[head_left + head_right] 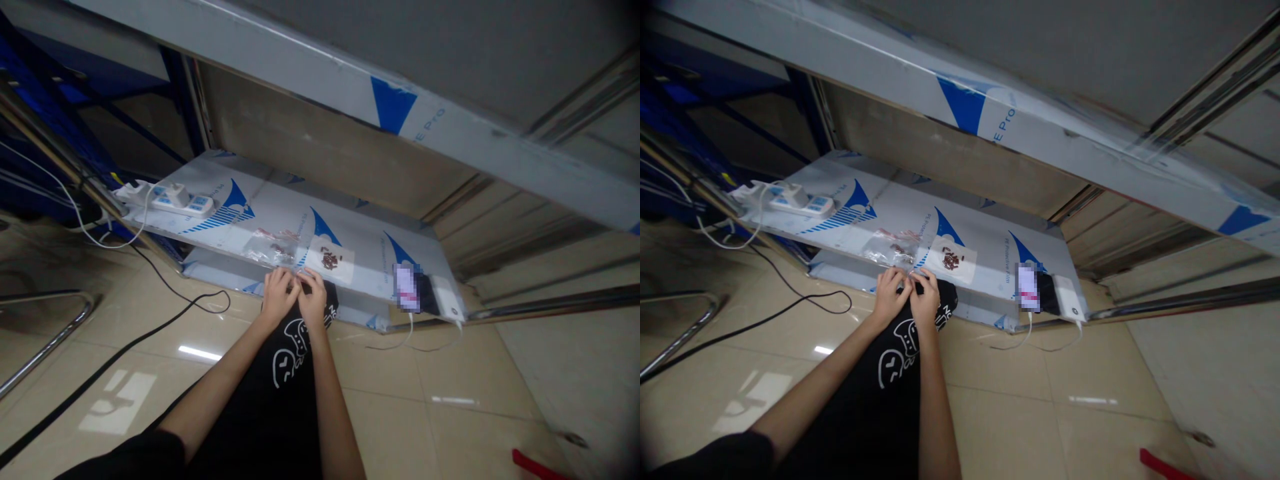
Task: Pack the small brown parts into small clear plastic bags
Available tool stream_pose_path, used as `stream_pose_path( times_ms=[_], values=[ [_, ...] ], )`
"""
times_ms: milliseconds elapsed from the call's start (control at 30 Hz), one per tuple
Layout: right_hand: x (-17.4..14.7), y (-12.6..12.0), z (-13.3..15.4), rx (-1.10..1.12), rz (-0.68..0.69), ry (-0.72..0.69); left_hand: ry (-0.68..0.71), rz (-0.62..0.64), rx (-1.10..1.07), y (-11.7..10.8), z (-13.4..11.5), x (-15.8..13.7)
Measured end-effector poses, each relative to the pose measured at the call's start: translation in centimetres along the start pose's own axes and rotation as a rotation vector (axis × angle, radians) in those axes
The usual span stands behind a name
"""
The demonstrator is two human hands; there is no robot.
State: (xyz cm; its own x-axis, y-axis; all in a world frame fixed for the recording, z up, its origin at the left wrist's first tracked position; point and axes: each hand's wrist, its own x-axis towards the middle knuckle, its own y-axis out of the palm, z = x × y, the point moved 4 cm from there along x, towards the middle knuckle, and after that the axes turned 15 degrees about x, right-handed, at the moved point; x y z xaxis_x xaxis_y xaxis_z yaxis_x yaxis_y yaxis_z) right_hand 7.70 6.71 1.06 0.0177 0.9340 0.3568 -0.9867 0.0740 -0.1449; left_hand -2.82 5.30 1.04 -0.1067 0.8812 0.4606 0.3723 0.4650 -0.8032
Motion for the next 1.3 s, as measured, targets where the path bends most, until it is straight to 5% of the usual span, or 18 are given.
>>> stream_pose_path(
  times_ms=[567, 867, 1067, 1300],
  values=[
    [0.3, 0.9, -0.1, -0.226, 0.152, 0.209, 0.252, 0.338, 0.053, -3.2, 0.7, 2.2],
    [0.6, 1.6, -0.3, 0.191, 0.326, 0.279, 0.293, 0.448, 0.062, -3.4, 1.7, 1.6],
    [0.2, 1.2, -0.1, 0.289, 0.297, 0.267, 0.3, 0.361, 0.093, -3.0, 0.8, 1.7],
    [0.5, 0.4, -0.7, 0.454, 0.153, 0.463, 0.186, 0.215, 0.145, -4.6, 0.6, 2.8]
  ],
)
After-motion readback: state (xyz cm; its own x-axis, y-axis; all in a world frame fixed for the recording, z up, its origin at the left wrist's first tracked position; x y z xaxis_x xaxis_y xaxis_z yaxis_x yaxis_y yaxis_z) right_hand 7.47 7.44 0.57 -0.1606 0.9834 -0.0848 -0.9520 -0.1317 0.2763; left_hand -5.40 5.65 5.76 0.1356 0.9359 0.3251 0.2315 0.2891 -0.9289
